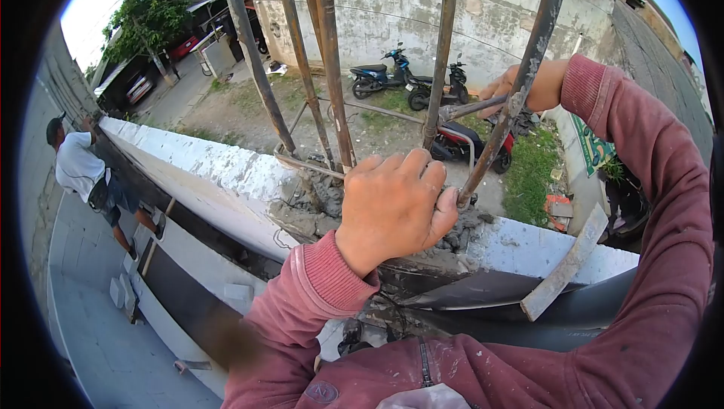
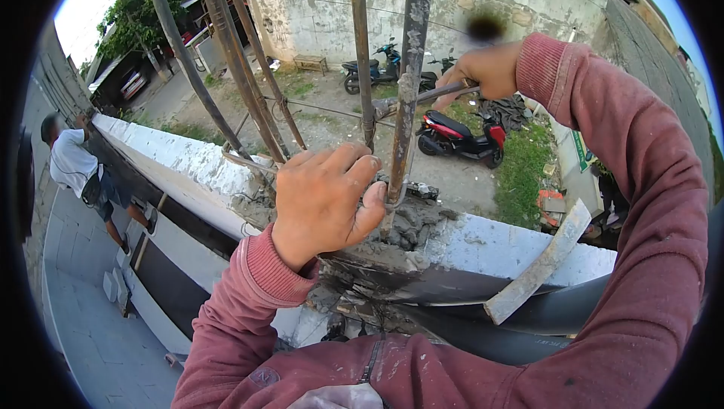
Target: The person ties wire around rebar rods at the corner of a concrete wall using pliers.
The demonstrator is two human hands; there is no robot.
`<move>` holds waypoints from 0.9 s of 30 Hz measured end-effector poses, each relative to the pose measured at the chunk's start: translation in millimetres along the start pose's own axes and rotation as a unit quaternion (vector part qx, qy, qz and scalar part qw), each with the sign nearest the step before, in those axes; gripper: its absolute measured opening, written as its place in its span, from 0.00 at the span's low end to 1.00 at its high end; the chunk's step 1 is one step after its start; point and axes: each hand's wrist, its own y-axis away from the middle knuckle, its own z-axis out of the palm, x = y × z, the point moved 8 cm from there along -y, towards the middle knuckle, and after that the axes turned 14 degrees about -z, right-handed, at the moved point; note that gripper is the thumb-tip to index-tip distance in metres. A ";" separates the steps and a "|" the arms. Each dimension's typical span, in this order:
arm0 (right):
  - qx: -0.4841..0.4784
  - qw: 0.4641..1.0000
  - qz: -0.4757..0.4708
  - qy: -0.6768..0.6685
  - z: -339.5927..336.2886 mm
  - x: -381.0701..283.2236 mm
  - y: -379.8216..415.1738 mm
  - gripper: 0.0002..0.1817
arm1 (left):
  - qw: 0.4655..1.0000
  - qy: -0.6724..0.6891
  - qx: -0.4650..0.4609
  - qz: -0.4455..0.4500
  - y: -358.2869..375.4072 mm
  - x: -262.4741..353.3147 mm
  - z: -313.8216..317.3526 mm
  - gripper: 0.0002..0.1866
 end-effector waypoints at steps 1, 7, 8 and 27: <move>0.003 1.000 0.004 -0.022 3.0 -5.1 0.2 0.19 | 1.000 -0.011 -0.013 -0.007 -0.9 -1.2 1.3 0.09; 0.076 0.994 0.075 0.004 -9.9 -6.3 5.9 0.15 | 0.999 -0.027 -0.040 -0.008 -1.2 -0.9 3.9 0.10; 0.076 0.993 0.093 0.018 -18.8 -7.4 6.3 0.16 | 0.999 -0.030 -0.041 -0.008 -0.8 -0.9 3.6 0.10; -0.054 0.940 0.319 0.103 -34.3 -32.5 25.7 0.16 | 0.999 0.013 -0.036 0.035 8.0 -7.7 4.2 0.12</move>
